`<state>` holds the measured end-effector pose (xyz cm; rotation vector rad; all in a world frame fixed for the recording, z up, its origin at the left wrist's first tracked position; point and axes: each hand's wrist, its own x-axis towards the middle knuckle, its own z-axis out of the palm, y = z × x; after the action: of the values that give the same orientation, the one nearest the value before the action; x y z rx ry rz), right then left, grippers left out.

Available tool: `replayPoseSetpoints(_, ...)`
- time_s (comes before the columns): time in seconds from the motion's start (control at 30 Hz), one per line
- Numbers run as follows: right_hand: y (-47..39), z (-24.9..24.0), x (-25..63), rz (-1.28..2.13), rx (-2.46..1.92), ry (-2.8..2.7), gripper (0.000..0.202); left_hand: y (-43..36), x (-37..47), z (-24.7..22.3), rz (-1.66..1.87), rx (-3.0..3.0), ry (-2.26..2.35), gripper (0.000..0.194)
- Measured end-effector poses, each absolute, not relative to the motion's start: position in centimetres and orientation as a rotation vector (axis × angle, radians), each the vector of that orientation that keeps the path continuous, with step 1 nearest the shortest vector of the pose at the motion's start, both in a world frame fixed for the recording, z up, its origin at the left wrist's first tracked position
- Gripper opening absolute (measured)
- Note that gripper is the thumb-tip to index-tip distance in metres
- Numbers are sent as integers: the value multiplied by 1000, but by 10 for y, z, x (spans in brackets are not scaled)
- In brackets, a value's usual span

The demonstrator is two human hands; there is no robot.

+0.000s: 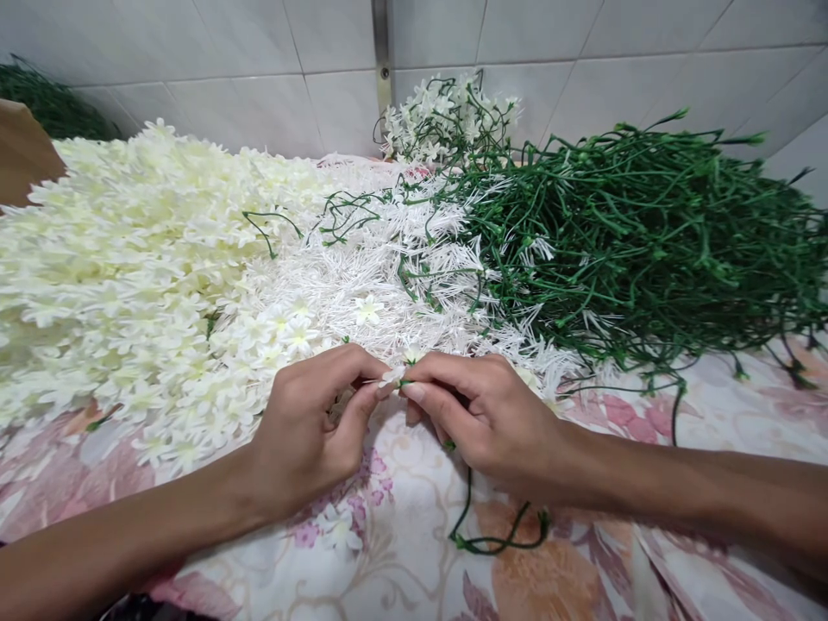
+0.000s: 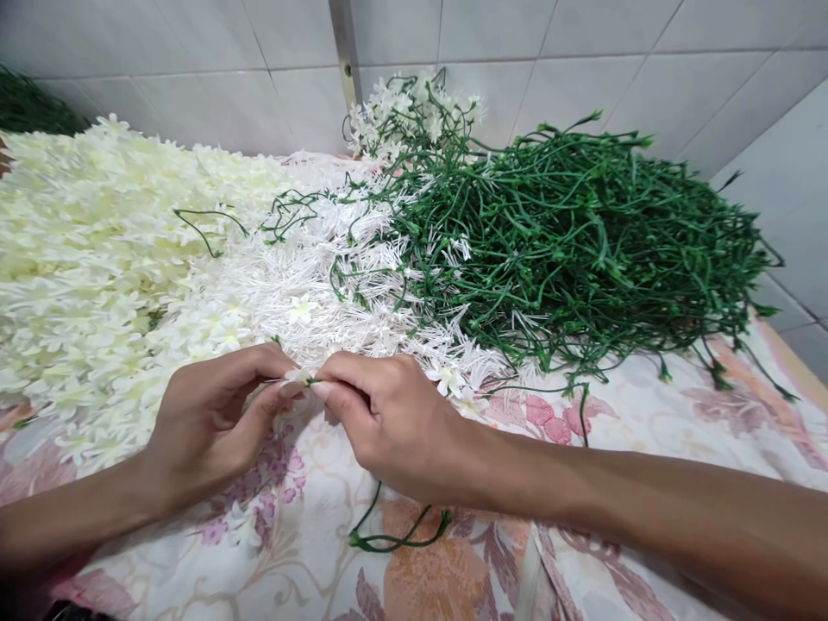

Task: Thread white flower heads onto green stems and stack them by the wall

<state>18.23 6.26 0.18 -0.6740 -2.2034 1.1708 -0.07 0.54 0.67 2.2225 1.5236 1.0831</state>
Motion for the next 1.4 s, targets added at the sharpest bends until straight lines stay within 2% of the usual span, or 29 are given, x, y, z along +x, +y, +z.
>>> replayPoseSetpoints(0.83,63,-1,181,1070,-655,-2264,20,6,1,2,1178,2231,1479,15)
replayPoseSetpoints(1.13,63,4,182,1413,-723,-2042,28,12,1,8,1143,1782,1408,14)
replayPoseSetpoints(1.33,62,3,185,1475,-741,-1974,30,8,-4,8,1151,1618,1346,13)
replayPoseSetpoints(1.37,62,3,184,1461,-745,-1983,30,7,-4,8,1169,1617,1325,15)
replayPoseSetpoints(1.4,62,3,184,1440,-745,-1999,30,7,-4,7,1179,1629,1304,26)
